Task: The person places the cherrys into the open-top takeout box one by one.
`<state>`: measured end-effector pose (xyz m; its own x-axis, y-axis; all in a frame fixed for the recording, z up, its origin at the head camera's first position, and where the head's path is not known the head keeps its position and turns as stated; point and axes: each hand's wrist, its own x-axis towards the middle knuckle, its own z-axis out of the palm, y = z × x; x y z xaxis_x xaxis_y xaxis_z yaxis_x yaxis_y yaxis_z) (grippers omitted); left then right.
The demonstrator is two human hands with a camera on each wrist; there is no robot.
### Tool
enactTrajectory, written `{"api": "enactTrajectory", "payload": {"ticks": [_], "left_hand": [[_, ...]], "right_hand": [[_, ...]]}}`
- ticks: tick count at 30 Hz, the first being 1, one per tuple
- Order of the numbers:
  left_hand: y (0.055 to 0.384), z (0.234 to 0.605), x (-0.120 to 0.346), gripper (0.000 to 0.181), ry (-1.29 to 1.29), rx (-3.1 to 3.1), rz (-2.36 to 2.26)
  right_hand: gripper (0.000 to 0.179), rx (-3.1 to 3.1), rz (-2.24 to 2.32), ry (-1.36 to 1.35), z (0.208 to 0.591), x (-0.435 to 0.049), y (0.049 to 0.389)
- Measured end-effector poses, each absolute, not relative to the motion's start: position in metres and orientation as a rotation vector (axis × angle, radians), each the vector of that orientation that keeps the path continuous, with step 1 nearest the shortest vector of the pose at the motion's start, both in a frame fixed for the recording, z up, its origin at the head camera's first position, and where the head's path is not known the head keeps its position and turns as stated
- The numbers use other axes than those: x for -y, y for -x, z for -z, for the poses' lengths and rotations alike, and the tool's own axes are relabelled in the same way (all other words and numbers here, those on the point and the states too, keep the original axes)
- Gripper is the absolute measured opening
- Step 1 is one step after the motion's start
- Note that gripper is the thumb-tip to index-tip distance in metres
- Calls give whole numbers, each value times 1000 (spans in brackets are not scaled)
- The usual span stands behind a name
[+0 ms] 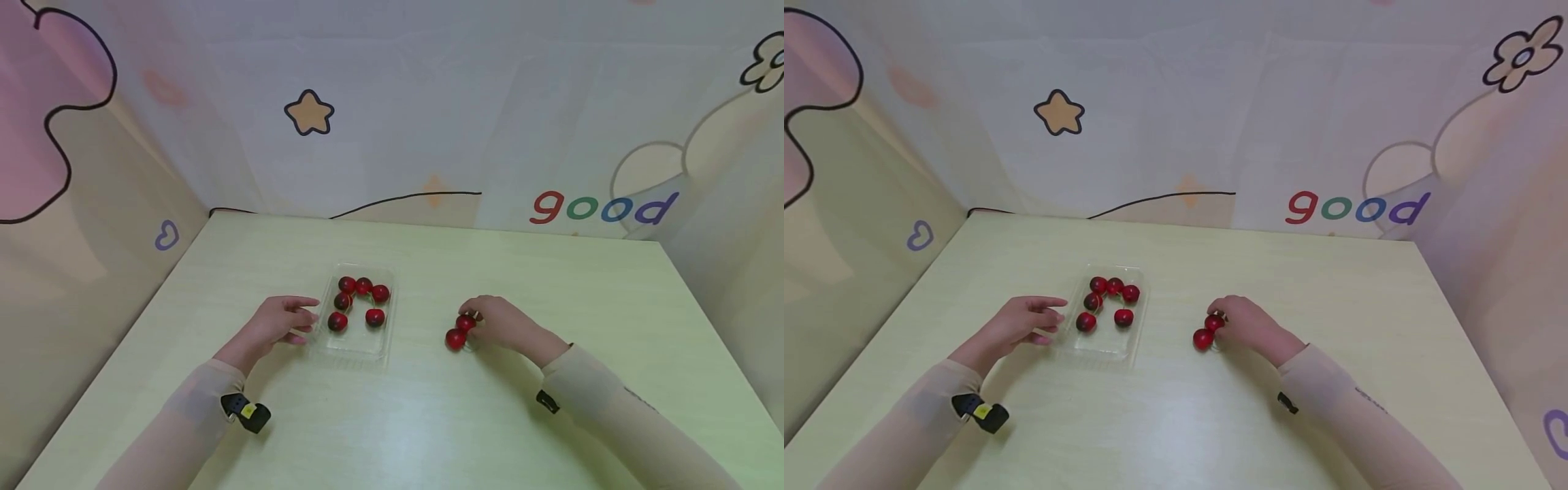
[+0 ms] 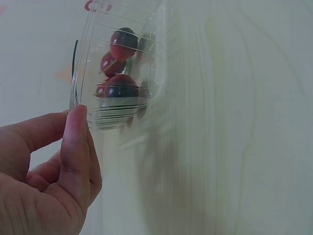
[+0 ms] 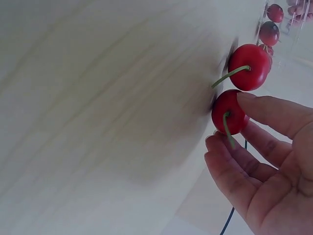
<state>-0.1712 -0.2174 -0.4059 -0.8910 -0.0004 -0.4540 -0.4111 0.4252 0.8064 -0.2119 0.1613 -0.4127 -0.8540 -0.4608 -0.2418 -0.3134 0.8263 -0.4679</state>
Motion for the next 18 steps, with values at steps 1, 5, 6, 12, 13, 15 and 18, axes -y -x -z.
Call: {"api": "enactTrajectory", "payload": {"ticks": [1, 5, 6, 12, 13, 15, 18], "left_hand": [[171, 406, 217, 45, 352, -2299, -1459], [172, 407, 217, 45, 356, -2303, -1458], [172, 407, 217, 45, 355, -2305, -1456], [172, 408, 217, 45, 355, -2305, -1448], [172, 407, 217, 45, 354, -2305, -1449], [171, 407, 217, 45, 347, -2306, -1448], [171, 407, 217, 45, 347, -2306, -1444]], "right_hand": [[37, -2659, 599, 579, 413, -161, 212], [38, -2652, 607, 572, 413, -160, 212], [38, -2650, 607, 576, 413, -160, 212], [37, -2644, 604, 605, 415, -161, 213], [37, -2644, 609, 603, 415, -161, 213], [37, -2647, 616, 598, 415, -162, 214], [38, -2649, 626, 590, 414, -163, 215]]}}
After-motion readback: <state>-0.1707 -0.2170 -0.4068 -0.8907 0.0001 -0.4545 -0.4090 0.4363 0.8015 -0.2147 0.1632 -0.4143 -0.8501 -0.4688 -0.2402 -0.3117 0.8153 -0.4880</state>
